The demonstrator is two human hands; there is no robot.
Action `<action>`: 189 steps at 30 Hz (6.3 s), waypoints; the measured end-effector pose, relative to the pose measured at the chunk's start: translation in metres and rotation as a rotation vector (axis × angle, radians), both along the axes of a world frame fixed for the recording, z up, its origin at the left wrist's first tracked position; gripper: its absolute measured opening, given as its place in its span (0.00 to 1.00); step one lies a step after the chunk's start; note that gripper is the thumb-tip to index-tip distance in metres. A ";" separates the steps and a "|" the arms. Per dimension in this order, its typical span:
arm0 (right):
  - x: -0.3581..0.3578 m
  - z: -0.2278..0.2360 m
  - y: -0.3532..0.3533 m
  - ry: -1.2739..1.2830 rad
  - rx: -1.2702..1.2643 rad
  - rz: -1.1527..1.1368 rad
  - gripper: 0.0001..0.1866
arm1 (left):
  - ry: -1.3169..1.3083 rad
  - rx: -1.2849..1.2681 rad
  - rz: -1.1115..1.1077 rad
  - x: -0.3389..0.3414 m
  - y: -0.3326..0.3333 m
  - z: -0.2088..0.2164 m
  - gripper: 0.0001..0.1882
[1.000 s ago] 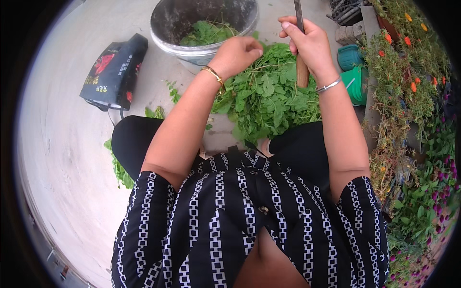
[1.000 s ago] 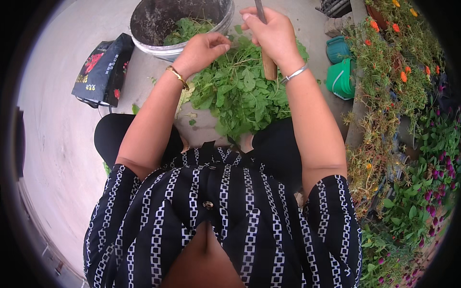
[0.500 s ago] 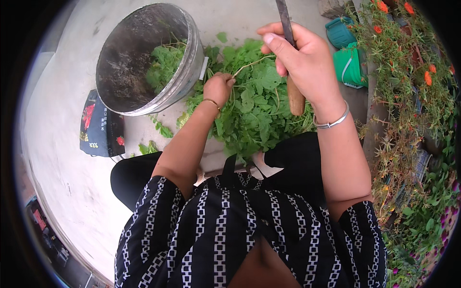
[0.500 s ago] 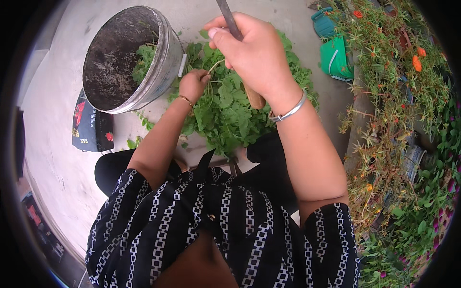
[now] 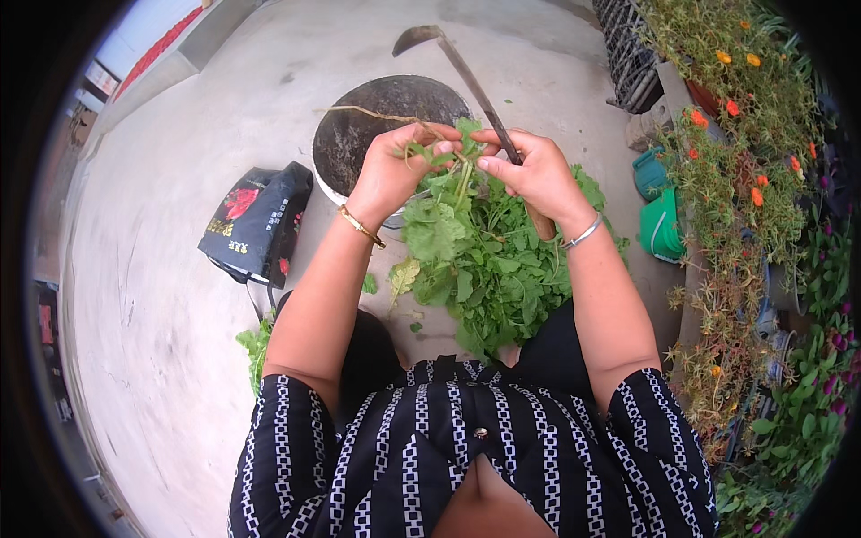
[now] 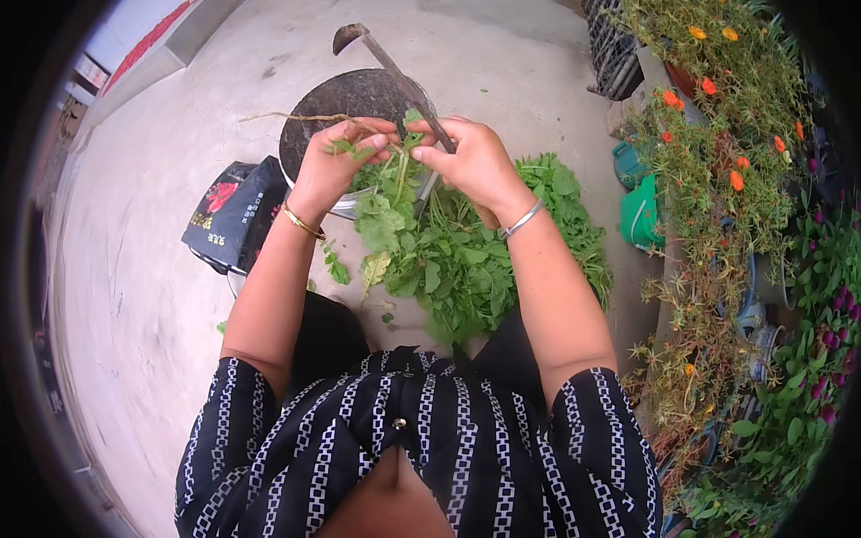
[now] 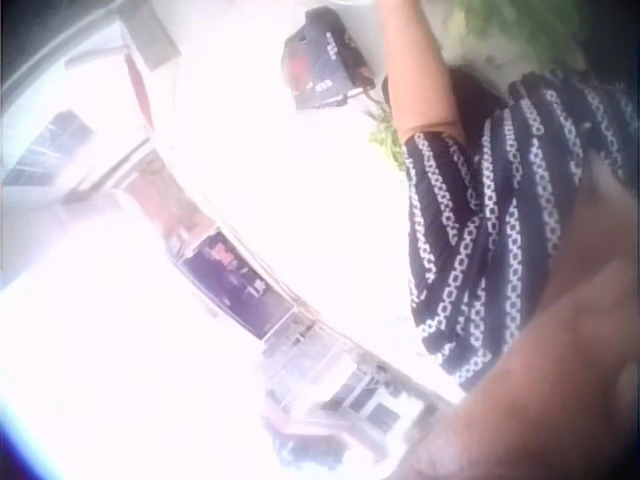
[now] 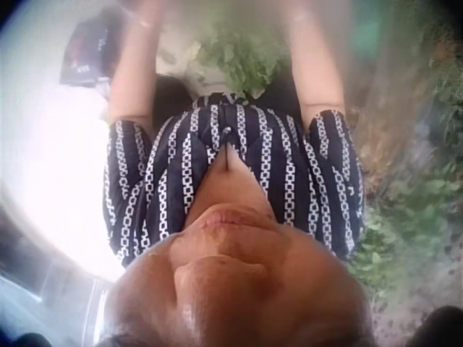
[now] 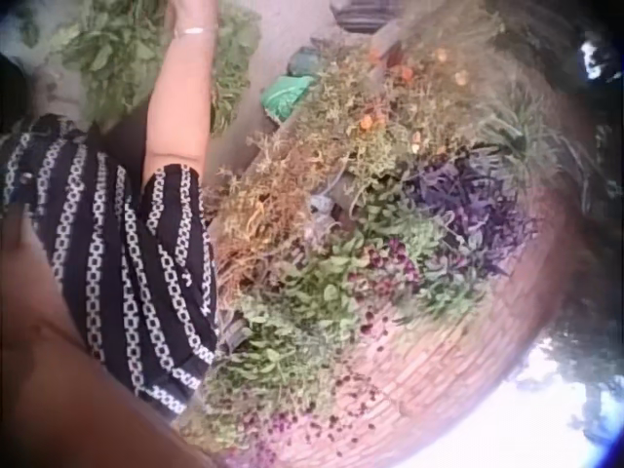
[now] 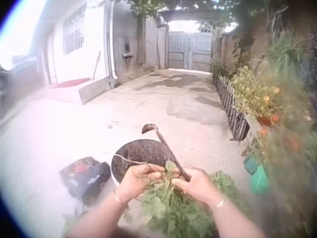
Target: The person trims the stems and roots of green leafy vegetables using a sickle, placing the trimmed pieces into a bucket and the greens onto a pile.
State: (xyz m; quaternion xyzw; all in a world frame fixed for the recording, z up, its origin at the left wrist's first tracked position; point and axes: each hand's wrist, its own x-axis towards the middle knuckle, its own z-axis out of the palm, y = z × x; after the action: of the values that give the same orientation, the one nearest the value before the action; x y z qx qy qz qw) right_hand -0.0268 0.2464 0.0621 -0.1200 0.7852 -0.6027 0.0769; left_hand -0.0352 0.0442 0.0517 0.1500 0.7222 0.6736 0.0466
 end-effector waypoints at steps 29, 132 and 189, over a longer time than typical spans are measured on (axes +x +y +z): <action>-0.031 -0.053 -0.060 0.496 0.140 0.032 0.14 | -0.461 0.519 0.378 -0.039 -0.094 -0.012 0.11; 0.005 -0.026 -0.109 0.253 -0.061 -0.136 0.10 | 0.254 -0.652 -0.067 0.041 -0.080 -0.035 0.14; -0.055 -0.104 -0.058 0.325 0.281 0.080 0.13 | -0.487 0.220 0.316 -0.062 -0.077 -0.020 0.16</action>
State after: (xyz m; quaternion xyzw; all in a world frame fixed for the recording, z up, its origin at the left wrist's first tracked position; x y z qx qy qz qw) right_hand -0.0820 0.1884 -0.0419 -0.2345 0.8582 -0.4564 -0.0107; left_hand -0.0970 -0.0329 0.0314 -0.1258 0.6270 0.7628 0.0962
